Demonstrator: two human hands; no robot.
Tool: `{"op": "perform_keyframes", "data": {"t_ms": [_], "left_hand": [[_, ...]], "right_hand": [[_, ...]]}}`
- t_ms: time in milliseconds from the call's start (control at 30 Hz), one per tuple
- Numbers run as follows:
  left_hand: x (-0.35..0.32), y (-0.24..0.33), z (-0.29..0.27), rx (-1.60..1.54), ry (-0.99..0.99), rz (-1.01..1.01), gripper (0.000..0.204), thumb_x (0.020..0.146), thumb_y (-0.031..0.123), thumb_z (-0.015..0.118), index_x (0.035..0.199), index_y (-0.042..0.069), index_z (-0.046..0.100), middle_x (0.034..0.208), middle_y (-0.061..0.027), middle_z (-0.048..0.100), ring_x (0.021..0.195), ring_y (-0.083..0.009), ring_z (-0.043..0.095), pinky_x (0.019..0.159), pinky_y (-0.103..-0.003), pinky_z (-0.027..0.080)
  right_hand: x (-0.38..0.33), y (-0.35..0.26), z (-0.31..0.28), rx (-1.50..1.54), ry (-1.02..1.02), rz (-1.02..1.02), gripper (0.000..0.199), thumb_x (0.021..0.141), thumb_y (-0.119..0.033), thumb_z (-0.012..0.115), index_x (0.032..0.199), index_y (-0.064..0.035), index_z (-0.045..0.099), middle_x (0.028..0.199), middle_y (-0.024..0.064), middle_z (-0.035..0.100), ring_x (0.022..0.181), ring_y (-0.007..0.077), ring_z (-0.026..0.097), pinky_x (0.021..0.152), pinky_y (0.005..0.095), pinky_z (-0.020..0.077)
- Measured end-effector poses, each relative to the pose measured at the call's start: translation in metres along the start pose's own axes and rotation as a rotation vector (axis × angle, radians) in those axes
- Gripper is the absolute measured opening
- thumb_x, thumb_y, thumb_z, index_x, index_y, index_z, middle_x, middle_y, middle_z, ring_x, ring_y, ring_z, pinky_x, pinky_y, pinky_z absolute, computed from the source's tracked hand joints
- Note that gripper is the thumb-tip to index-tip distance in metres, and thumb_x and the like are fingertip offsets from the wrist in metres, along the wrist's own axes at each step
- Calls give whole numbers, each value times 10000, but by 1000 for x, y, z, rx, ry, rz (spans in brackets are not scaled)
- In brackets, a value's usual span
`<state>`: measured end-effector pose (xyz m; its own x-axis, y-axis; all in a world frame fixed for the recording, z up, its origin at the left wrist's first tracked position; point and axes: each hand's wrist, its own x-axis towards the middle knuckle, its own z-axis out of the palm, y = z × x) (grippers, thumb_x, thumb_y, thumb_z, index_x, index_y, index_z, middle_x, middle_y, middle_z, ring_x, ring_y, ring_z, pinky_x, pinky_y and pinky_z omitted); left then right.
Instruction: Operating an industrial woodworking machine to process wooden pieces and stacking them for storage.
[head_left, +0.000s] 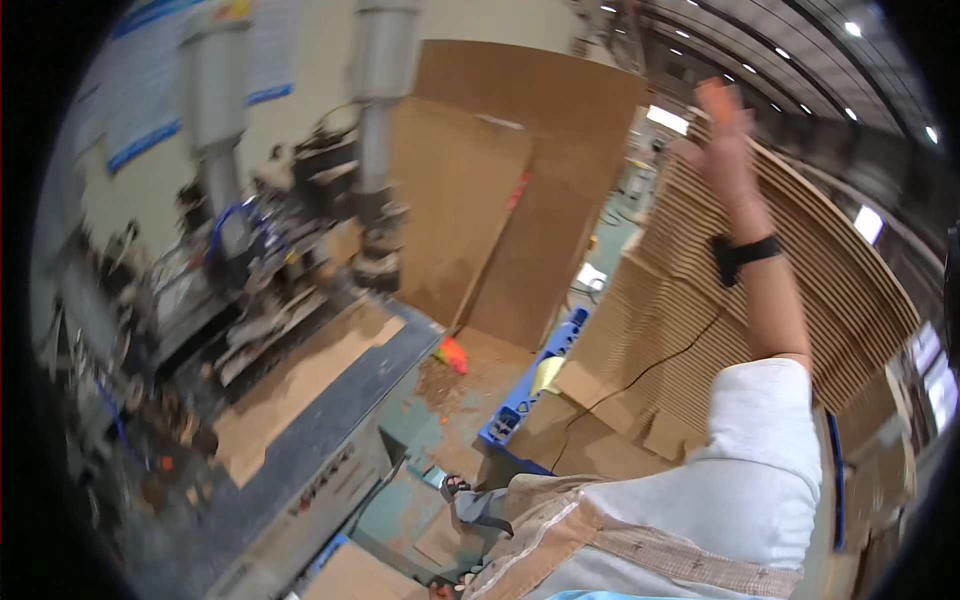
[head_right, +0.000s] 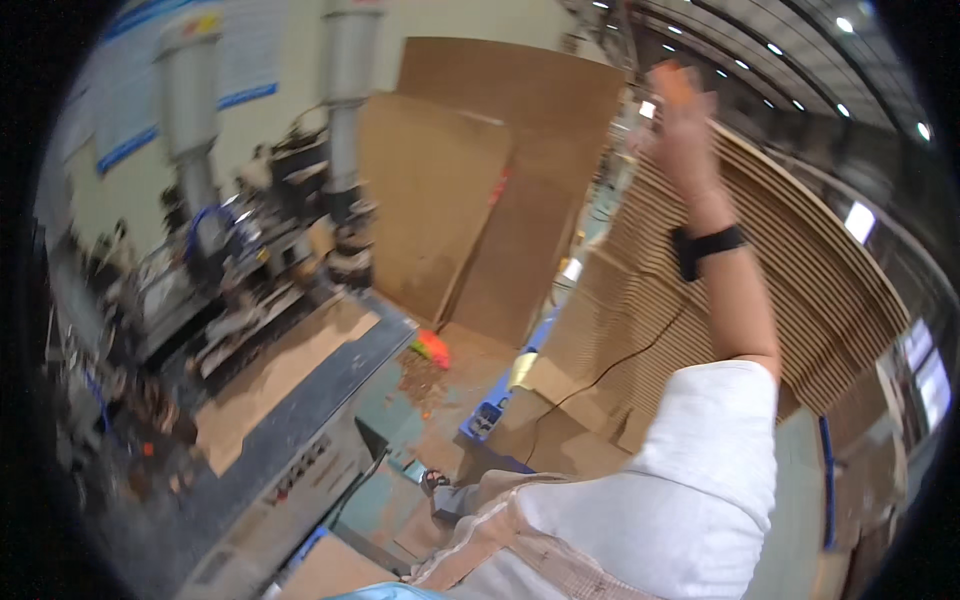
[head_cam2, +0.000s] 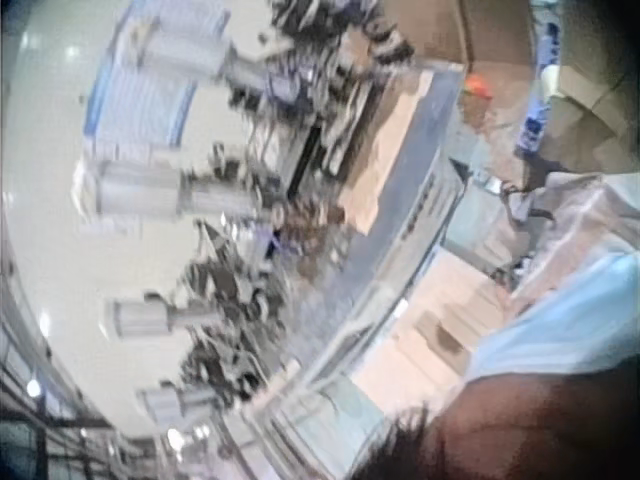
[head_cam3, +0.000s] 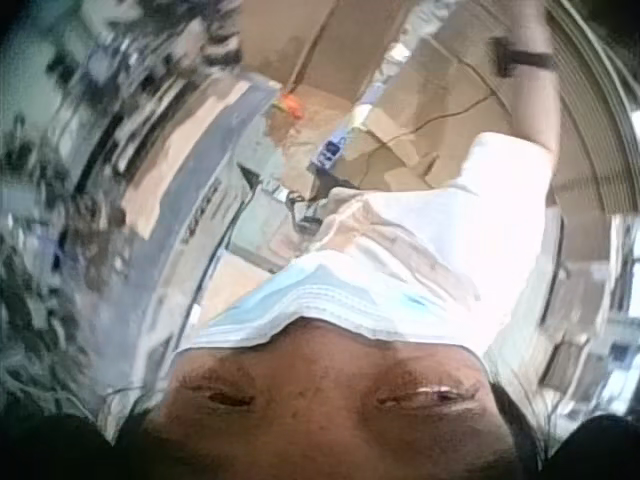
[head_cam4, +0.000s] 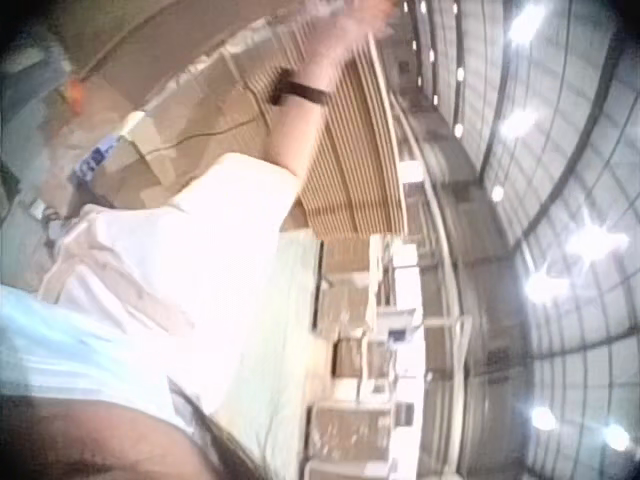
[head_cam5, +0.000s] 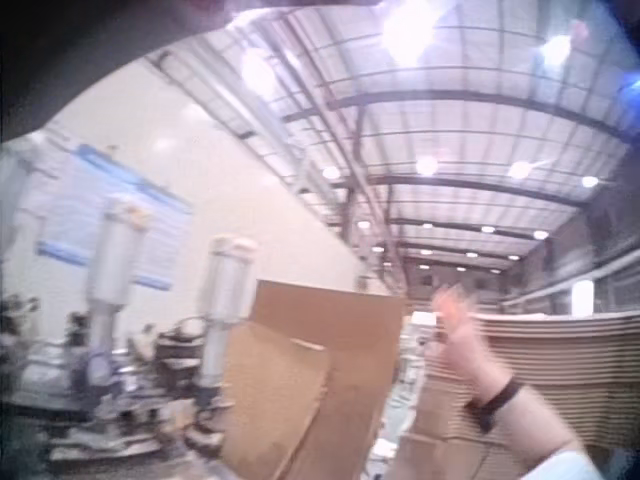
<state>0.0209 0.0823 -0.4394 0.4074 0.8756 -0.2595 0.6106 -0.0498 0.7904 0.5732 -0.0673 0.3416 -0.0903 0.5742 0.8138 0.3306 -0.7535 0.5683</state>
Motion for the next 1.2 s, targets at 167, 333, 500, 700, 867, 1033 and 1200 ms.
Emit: {"op": "perform_keyframes", "data": {"t_ms": [167,333,500,700,867,1033,1200], "left_hand": [[140,122,-50,-108,230,503,257,867,138,586,1044,-47,607,933,-197,649,754,-299,611,711,-389,487],[291,299,-118,148,295,615,327,872,105,593,1171,-23,562,1081,-219,606,967,-372,595,809,-426,476],[401,352,-128,664,359,418,620,792,335,684,1322,99,463,1410,-188,372,1258,-409,388,1039,-470,337],[401,334,-96,534,332,309,913,737,651,603,1398,64,375,1459,-185,336,1367,-346,268,1124,-514,156],[334,333,-64,579,314,460,943,645,647,686,1311,26,441,1387,-200,408,1318,-371,330,1113,-513,179],[274,252,-76,820,280,514,460,812,240,569,1242,86,512,1177,-146,520,1205,-291,426,1079,-498,274],[186,269,-128,680,297,663,492,759,123,545,1251,108,540,1110,-110,534,1134,-298,479,1039,-487,347]], "right_hand": [[-37,269,-161,-263,-1081,800,912,789,-723,489,1383,-38,388,1308,194,523,1268,335,445,1045,430,342],[-90,268,-140,-49,-947,827,726,792,-665,529,949,27,681,908,204,669,861,345,638,800,417,464],[-42,173,-119,67,-733,403,340,770,-204,652,1059,-26,650,995,189,661,935,348,624,818,399,474],[10,8,-70,89,-381,-142,523,717,133,501,1198,-59,567,1138,151,624,1036,335,593,873,396,479],[71,-134,12,455,-487,-387,387,746,74,527,1098,-65,606,1043,151,643,943,321,624,796,393,500],[38,-334,103,939,-646,-702,275,784,-18,524,1031,-98,612,779,156,634,717,348,630,639,426,505],[-112,-522,182,1162,-602,-644,282,827,-74,518,1083,-160,601,680,164,610,642,328,630,585,421,511]]}}
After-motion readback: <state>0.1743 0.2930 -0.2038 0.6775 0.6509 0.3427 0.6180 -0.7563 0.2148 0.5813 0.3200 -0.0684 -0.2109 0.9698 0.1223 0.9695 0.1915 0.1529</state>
